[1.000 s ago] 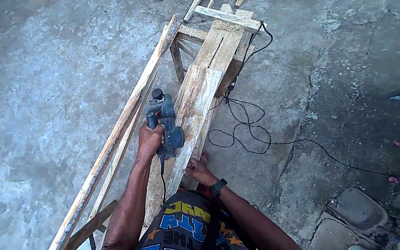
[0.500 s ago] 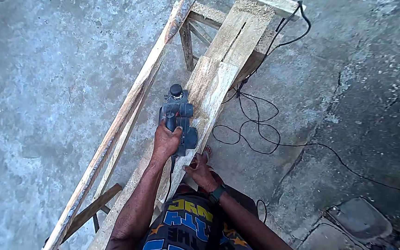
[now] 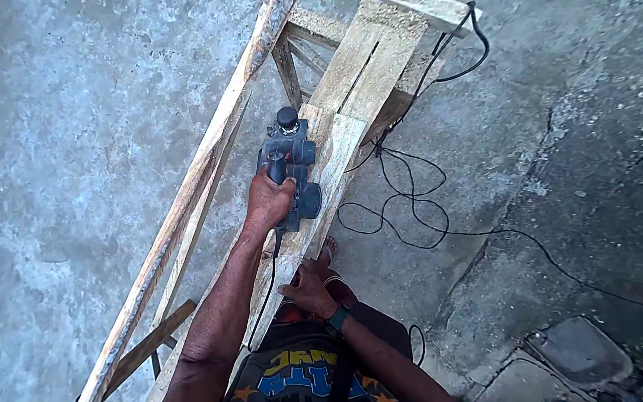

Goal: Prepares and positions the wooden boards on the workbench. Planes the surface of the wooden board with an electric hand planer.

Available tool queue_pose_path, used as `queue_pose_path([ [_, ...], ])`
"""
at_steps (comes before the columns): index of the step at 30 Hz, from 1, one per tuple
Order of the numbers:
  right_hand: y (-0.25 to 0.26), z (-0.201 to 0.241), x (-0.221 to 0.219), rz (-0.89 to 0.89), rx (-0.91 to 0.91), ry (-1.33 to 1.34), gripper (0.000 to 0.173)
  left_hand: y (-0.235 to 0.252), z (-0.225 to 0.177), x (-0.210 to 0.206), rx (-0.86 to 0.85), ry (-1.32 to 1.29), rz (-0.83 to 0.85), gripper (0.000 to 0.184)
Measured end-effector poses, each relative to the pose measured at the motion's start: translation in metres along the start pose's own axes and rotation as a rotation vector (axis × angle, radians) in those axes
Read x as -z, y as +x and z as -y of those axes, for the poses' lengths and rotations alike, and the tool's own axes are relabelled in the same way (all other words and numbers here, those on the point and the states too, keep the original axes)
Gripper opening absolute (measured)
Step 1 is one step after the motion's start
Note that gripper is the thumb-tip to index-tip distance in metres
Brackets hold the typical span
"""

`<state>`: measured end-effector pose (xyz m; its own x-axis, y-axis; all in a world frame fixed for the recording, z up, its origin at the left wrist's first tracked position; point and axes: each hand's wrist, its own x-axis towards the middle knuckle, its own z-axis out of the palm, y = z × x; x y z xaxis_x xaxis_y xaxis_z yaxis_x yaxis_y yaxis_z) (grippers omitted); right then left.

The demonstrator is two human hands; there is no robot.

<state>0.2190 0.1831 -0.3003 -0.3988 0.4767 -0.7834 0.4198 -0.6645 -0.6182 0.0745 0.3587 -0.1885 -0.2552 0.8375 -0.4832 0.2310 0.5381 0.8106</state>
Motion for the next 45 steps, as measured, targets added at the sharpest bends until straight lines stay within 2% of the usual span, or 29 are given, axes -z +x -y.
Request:
queue_pose_path([
  [6, 0.002, 0.003, 0.003, 0.027, -0.011, -0.047, 0.068, 0.032, -0.028, -0.012, -0.019, 0.004, 0.042, 0.027],
  [8, 0.005, 0.001, 0.004, 0.025, 0.026, -0.071, 0.076, 0.051, -0.038, -0.017, -0.055, -0.008, 0.038, 0.026],
  [13, 0.012, -0.007, 0.004, 0.048, 0.078, -0.081, 0.080, 0.095, -0.058, -0.027, -0.105, -0.019, 0.024, 0.021],
  [25, 0.014, -0.011, -0.001, 0.048, 0.079, -0.072, 0.074, 0.178, -0.116, -0.038, -0.155, -0.040, 0.030, 0.015],
  [27, 0.013, -0.015, -0.006, 0.023, 0.079, -0.063, 0.071, 0.179, -0.119, -0.032, -0.187, -0.014, 0.028, 0.014],
  [30, 0.009, -0.017, -0.008, -0.024, 0.076, -0.004, 0.067, 0.161, -0.121, -0.007, -0.220, 0.018, 0.025, 0.014],
  [35, -0.001, -0.020, -0.022, -0.115, 0.078, 0.257, 0.060, 0.093, -0.093, 0.071, -0.218, -0.010, 0.002, 0.016],
  [40, -0.007, -0.005, -0.023, -0.189, 0.050, 0.356, 0.056, 0.001, -0.028, 0.143, -0.171, -0.058, -0.058, 0.020],
  [45, -0.005, 0.032, 0.007, -0.314, 0.108, 0.360, 0.050, -0.081, 0.047, 0.182, -0.111, -0.110, -0.082, 0.024],
])
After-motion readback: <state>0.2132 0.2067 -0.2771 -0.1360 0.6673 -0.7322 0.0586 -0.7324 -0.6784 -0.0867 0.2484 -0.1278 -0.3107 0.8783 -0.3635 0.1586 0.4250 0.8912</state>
